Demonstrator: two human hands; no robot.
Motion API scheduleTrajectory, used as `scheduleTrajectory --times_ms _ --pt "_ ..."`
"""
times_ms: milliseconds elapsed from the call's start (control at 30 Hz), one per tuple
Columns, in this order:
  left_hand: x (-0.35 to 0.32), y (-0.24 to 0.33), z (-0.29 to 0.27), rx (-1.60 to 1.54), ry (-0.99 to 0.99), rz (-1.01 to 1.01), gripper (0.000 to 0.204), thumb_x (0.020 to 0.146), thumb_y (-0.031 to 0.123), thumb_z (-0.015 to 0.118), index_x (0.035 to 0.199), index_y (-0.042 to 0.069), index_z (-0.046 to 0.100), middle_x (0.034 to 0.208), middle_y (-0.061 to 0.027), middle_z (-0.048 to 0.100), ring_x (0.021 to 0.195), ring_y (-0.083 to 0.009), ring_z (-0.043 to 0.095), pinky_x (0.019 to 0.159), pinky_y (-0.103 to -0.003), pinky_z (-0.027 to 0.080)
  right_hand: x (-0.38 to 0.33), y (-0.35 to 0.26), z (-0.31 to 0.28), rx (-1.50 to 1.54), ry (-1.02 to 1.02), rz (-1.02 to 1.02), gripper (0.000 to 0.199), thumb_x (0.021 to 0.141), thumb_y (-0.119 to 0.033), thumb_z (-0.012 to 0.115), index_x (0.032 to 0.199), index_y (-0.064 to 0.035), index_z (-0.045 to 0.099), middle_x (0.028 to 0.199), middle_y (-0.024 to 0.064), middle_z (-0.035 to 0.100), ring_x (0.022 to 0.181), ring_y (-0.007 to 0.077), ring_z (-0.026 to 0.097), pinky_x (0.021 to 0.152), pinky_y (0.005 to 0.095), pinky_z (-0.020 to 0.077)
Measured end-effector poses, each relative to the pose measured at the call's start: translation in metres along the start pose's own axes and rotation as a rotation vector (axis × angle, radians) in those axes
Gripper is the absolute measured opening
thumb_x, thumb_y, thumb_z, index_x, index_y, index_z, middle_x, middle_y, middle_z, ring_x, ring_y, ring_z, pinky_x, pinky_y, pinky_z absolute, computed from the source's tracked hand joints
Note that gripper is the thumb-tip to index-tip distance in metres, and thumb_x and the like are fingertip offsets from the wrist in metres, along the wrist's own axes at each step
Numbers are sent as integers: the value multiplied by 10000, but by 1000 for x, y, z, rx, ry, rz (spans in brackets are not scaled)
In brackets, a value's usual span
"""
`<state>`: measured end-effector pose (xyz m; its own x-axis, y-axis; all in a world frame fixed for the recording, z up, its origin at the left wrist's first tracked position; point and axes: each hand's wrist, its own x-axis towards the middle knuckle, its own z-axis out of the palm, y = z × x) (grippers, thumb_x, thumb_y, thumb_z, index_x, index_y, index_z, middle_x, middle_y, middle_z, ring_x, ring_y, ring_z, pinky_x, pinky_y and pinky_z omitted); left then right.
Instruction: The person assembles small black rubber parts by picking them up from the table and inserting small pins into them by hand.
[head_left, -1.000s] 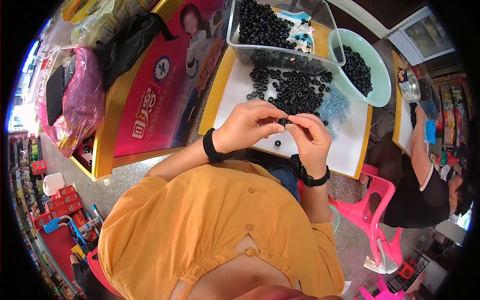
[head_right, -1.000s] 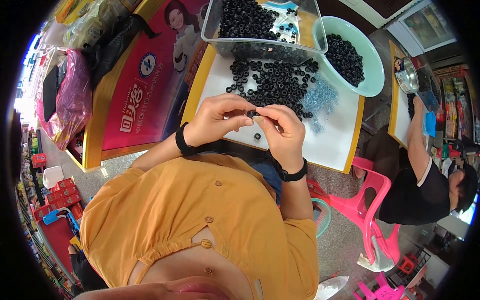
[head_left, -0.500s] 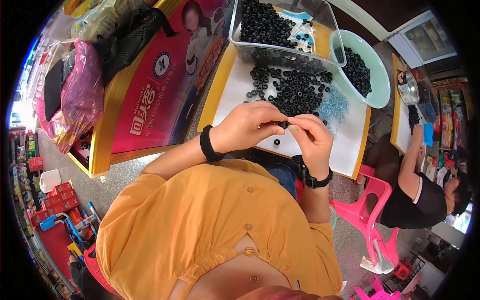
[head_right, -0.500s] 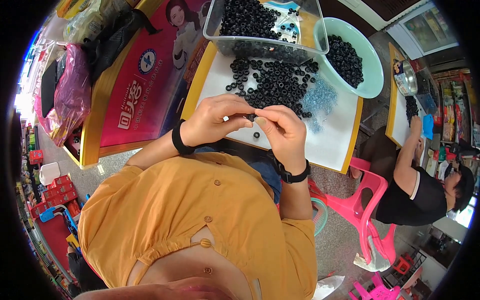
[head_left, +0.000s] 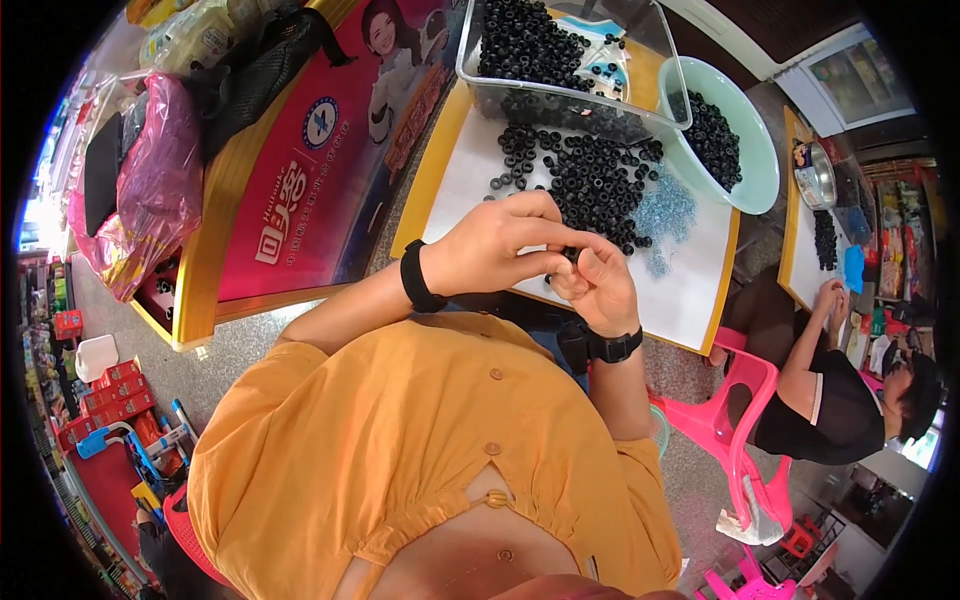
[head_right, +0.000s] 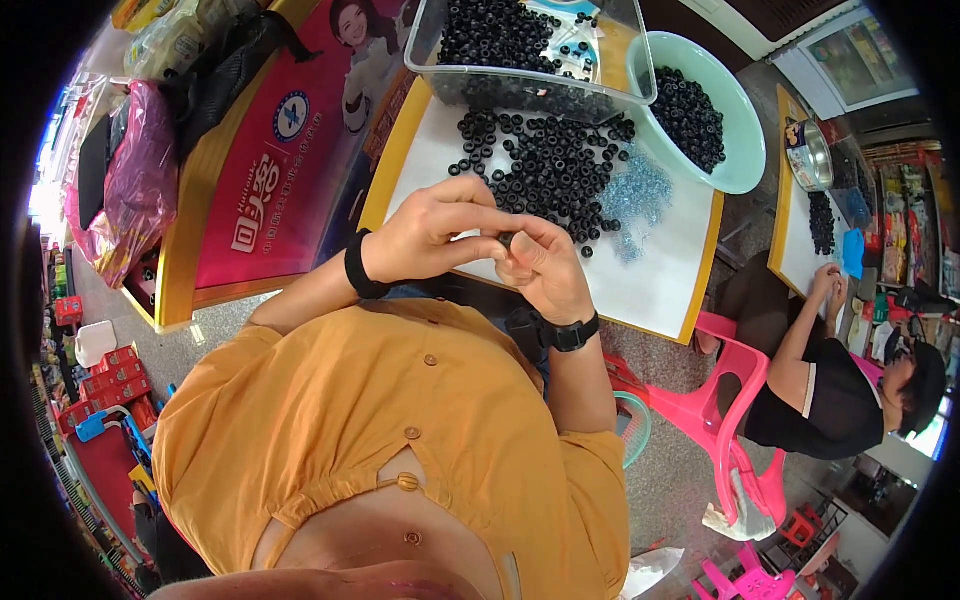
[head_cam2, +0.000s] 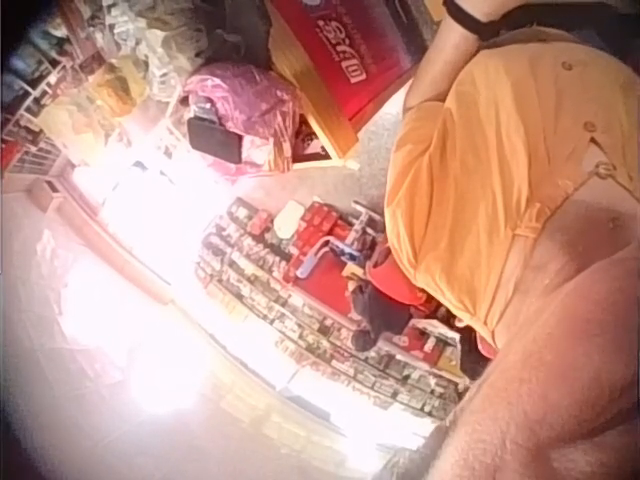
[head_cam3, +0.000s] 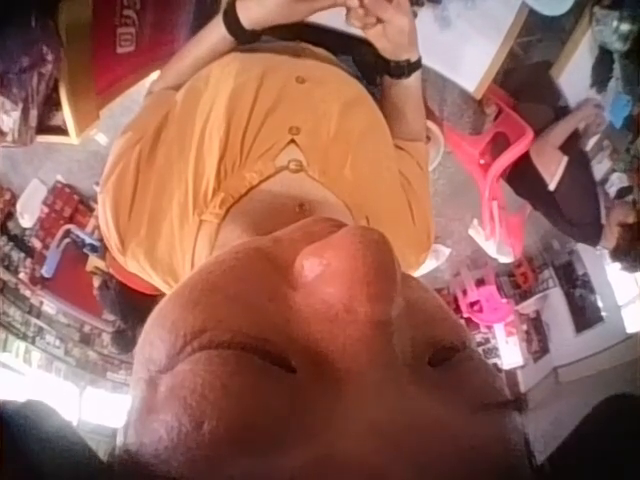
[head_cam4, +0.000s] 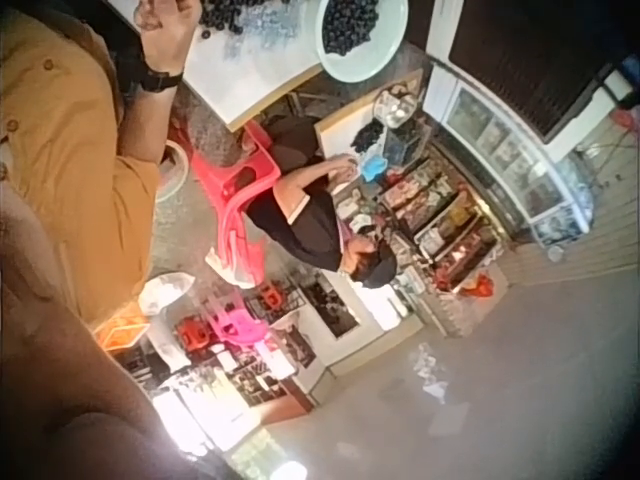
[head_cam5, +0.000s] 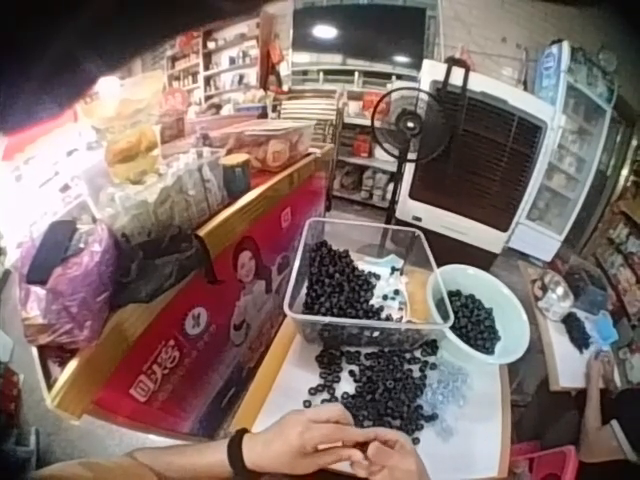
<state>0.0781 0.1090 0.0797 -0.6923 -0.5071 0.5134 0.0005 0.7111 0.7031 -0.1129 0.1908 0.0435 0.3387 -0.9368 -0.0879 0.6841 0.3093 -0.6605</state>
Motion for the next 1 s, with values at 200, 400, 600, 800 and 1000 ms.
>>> scheduleTrajectory --times_ms 200,400,600,800,1000 --pt "-3 -5 1 -6 40 47 328 762 113 765 1086 131 717 864 -44 565 769 -218 606 652 -312 516 -2 7 -4 86 -56 -5 424 943 -265 650 1212 55 576 846 31 590 610 53 383 538 209 315" --pt "-1 -10 0 55 5 94 341 740 129 798 1069 105 710 875 -53 557 769 -217 597 638 -324 507 -2 13 -14 186 -17 42 397 943 -234 651 1213 50 584 884 57 619 607 52 391 542 206 321" --pt "-4 -12 1 -76 -9 50 321 759 165 783 1067 113 709 887 -42 574 781 -237 607 664 -332 512 -6 2 1 65 -27 -16 364 952 -188 638 1220 52 582 895 54 616 601 46 382 541 205 315" --pt "2 -12 -3 -24 -24 158 358 752 159 804 1088 74 715 882 -51 577 764 -212 602 672 -327 498 -10 5 5 67 16 -21 340 968 -180 613 1219 47 584 847 12 573 610 40 376 548 200 308" --pt "12 -11 -3 108 -52 244 357 753 175 792 1086 72 717 885 -54 580 770 -227 605 668 -326 502 -10 8 16 -56 120 -108 296 988 -183 578 1191 32 593 816 -10 551 616 36 376 554 192 306"
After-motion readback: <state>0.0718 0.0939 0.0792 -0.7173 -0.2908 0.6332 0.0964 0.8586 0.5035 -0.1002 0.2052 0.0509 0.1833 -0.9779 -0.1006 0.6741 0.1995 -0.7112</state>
